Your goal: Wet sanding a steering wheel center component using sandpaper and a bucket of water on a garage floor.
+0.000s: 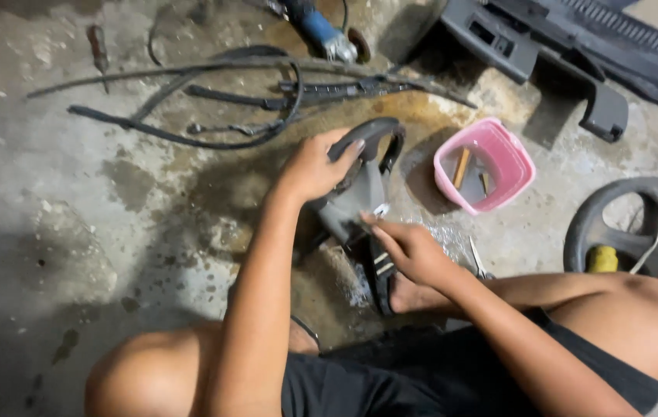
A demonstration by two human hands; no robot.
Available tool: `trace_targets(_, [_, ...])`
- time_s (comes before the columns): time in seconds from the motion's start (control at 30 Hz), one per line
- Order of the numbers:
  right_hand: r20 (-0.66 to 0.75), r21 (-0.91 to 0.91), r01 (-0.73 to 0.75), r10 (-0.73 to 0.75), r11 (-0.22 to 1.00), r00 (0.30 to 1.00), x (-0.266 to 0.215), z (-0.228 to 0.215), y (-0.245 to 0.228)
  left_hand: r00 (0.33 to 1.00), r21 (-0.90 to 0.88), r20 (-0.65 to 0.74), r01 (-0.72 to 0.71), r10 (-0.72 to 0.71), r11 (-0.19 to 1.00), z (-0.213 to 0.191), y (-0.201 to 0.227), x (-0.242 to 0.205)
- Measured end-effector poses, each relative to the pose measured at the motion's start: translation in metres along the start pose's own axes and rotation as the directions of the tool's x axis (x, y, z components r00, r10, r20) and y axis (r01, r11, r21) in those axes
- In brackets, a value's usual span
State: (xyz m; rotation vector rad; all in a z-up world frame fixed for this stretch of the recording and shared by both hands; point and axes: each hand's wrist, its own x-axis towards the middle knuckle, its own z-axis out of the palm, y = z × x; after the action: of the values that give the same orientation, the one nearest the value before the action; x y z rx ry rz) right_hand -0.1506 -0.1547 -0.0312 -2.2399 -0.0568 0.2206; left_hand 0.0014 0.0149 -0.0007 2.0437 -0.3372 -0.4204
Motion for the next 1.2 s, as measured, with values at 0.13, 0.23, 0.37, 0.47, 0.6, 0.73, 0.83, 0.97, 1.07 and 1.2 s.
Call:
trace_targets(0.13, [-0.210, 0.189, -0.136, 0.175, 0.973, 0.962, -0.018, 0.000, 0.147, 0.999, 0.002, -0.022, 0.037, -0.036, 0.999, -0.010, -0.012, -0.007])
trace_targets(0.23, [-0.171, 0.706, -0.160, 0.386, 0.690, 0.907, -0.012, -0.034, 0.068, 0.996, -0.051, -0.004, 0.084, -0.084, 0.995, -0.014, -0.013, -0.018])
trace_targets(0.37, [0.007, 0.900, -0.178, 0.394, 0.398, 0.919, -0.002, -0.010, 0.109, 0.982, 0.096, 0.004, 0.189, -0.191, 0.977, -0.022, -0.002, -0.020])
trace_targets(0.47, [0.086, 0.905, -0.225, 0.363, 0.361, 0.928, -0.012, -0.006, 0.085, 0.986, 0.197, 0.006, 0.164, -0.169, 0.967, -0.019, 0.004, -0.020])
trace_targets(0.6, [-0.153, 0.557, -0.126, 0.250, 0.821, 0.956, -0.014, 0.007, 0.076, 0.984, 0.128, 0.118, 0.116, -0.131, 0.985, -0.010, -0.006, -0.007])
trace_targets(0.73, [-0.335, 0.052, 0.245, -0.214, 0.968, 0.917, -0.013, 0.021, 0.034, 0.949, -0.065, 0.256, 0.209, -0.186, 0.976, -0.002, 0.006, -0.020])
trace_targets(0.83, [-0.254, -0.459, 0.272, -0.419, 0.846, 0.872, -0.015, 0.056, 0.045, 0.941, -0.118, 0.292, 0.210, -0.169, 0.970, 0.004, 0.007, -0.023])
trace_targets(0.97, [-0.094, -0.689, 0.241, -0.414, 0.684, 0.905, -0.021, 0.080, 0.038, 0.992, 0.087, 0.113, 0.052, -0.062, 0.995, 0.007, 0.007, -0.027])
trace_targets(1.07, [-0.110, -0.605, 0.297, -0.447, 0.739, 0.888, -0.015, 0.084, 0.032, 0.999, 0.188, 0.034, 0.005, -0.011, 0.982, 0.016, 0.013, -0.034])
trace_targets(1.2, [-0.146, -0.500, 0.351, -0.477, 0.792, 0.867, 0.003, 0.089, 0.018, 0.999, 0.220, 0.032, 0.020, -0.028, 0.975, 0.022, 0.015, -0.034])
